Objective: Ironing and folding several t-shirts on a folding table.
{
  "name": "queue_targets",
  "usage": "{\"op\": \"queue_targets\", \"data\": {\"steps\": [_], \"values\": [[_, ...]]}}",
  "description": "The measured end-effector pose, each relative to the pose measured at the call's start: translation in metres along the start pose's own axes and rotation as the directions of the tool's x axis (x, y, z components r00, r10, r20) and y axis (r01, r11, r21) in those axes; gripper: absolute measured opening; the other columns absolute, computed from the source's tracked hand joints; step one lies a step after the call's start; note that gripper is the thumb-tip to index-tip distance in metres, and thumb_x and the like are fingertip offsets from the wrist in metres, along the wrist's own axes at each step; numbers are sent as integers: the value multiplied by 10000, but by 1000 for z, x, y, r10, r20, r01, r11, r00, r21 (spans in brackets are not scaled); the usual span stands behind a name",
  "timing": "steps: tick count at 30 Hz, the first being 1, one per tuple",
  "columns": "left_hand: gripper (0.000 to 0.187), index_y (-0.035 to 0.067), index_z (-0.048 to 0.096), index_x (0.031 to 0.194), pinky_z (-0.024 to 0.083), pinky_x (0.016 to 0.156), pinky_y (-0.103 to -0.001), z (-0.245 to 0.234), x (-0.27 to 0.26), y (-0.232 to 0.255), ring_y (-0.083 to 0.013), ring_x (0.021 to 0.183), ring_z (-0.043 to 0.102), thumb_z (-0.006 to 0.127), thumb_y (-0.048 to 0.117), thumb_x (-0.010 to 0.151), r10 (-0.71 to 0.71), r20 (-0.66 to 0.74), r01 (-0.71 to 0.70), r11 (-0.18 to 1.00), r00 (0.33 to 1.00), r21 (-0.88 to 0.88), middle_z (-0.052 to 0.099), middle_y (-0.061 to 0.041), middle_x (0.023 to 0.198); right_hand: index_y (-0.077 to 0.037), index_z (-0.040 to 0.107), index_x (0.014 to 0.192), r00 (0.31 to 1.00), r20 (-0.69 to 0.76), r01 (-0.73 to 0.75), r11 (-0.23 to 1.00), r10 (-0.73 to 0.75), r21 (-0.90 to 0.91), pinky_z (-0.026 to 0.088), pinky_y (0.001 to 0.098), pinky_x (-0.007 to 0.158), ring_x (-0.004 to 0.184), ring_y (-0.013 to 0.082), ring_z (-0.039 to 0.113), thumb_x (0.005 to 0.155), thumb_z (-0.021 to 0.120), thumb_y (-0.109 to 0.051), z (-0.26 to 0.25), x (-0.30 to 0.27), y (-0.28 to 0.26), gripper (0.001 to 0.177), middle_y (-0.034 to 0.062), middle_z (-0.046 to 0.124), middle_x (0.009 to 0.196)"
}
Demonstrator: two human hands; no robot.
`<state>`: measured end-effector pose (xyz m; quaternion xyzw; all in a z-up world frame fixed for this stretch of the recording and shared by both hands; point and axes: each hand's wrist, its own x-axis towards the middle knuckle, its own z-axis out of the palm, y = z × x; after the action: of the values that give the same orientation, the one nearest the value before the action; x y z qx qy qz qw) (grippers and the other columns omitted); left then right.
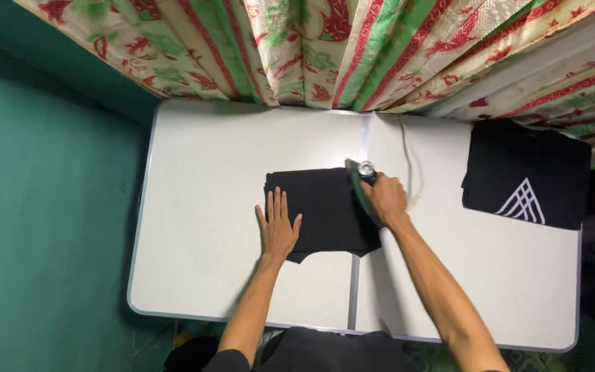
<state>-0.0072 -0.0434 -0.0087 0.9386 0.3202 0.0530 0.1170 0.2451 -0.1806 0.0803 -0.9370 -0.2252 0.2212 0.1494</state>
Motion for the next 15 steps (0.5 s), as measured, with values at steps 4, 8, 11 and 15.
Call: {"op": "queue_targets", "data": {"steps": [4,8,11,15], "values": [[647,-32,368,1497,140,1226,-644,0,26,-5,-378,1530,190,548,366,1019,-7,-23,6,1000,1000,-28,317,-164,1608,55,725,1047,995,25,-95,995,94,25,594,529,781,866,426,744,933,723,-414,-24,-10,-7,482,285,733,904],[539,25,431,1555,210,1311,-544,32,47,3,-328,1567,287,513,138,1035,89,-72,-101,977,993,-185,382,-170,1622,37,723,1073,999,-30,-34,998,35,60,590,524,783,865,441,736,900,737,-396,7,-17,-17,466,291,724,890],[589,28,405,1553,198,1286,-534,28,59,22,-352,1553,261,533,169,997,148,-14,-147,962,989,-230,334,-185,1634,28,706,1109,999,-35,-6,998,8,64,583,528,772,856,453,729,870,753,-389,19,-22,-35,482,292,722,857],[701,-10,316,1546,162,1235,-555,11,62,14,-400,1536,161,568,359,1006,103,-53,-114,948,993,-298,202,-241,1647,52,706,1066,998,-33,-57,994,60,91,580,527,766,846,448,733,902,750,-405,25,-16,-18,487,289,722,827]]}}
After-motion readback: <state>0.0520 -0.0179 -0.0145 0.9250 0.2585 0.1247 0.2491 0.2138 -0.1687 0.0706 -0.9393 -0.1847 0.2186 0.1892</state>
